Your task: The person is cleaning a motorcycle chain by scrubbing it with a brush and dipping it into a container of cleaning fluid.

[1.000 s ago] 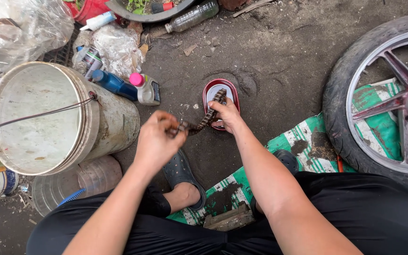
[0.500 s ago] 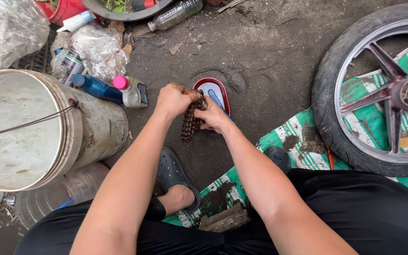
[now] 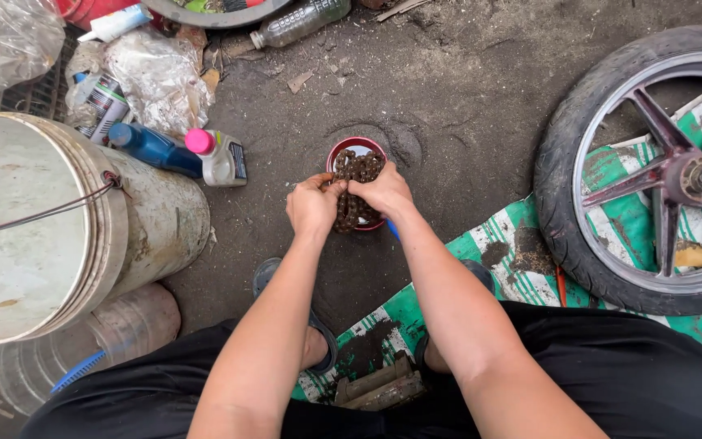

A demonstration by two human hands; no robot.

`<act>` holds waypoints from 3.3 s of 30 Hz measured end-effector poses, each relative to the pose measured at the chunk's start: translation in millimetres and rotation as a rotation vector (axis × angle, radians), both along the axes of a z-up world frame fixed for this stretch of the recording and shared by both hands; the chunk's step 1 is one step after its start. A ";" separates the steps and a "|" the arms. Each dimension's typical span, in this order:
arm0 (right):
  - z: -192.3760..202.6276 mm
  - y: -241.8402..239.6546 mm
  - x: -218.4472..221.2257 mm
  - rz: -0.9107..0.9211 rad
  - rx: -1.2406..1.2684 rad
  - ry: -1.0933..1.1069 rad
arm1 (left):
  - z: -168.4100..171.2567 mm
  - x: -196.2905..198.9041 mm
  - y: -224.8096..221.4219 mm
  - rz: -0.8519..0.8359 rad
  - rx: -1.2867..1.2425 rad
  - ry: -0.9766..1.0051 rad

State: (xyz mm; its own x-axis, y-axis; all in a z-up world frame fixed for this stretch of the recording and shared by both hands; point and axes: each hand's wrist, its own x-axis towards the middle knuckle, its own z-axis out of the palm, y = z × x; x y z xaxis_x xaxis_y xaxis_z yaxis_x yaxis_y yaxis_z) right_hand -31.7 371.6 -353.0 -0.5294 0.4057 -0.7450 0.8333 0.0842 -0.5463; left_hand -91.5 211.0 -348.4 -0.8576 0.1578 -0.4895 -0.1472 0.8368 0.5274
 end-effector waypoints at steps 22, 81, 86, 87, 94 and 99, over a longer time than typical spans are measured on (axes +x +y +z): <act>-31.2 21.3 5.4 0.414 0.394 -0.346 | -53.5 11.3 5.1 0.128 -0.020 -0.209; -38.3 -11.6 94.6 0.492 0.571 -0.292 | -79.6 -94.6 0.5 -1.555 -0.554 0.116; -50.7 1.3 115.5 0.397 0.515 -0.249 | -93.6 -60.2 -10.4 -0.979 -0.372 -0.167; -65.2 0.3 123.3 0.391 0.515 -0.251 | -86.0 -55.9 -12.5 -0.985 -0.373 -0.166; -51.6 -5.1 127.6 0.290 0.472 -0.245 | -100.3 -28.0 -13.3 -1.006 -0.369 -0.064; -20.5 4.9 137.6 0.284 0.438 -0.322 | -94.8 -26.2 -8.0 -0.935 -0.270 0.072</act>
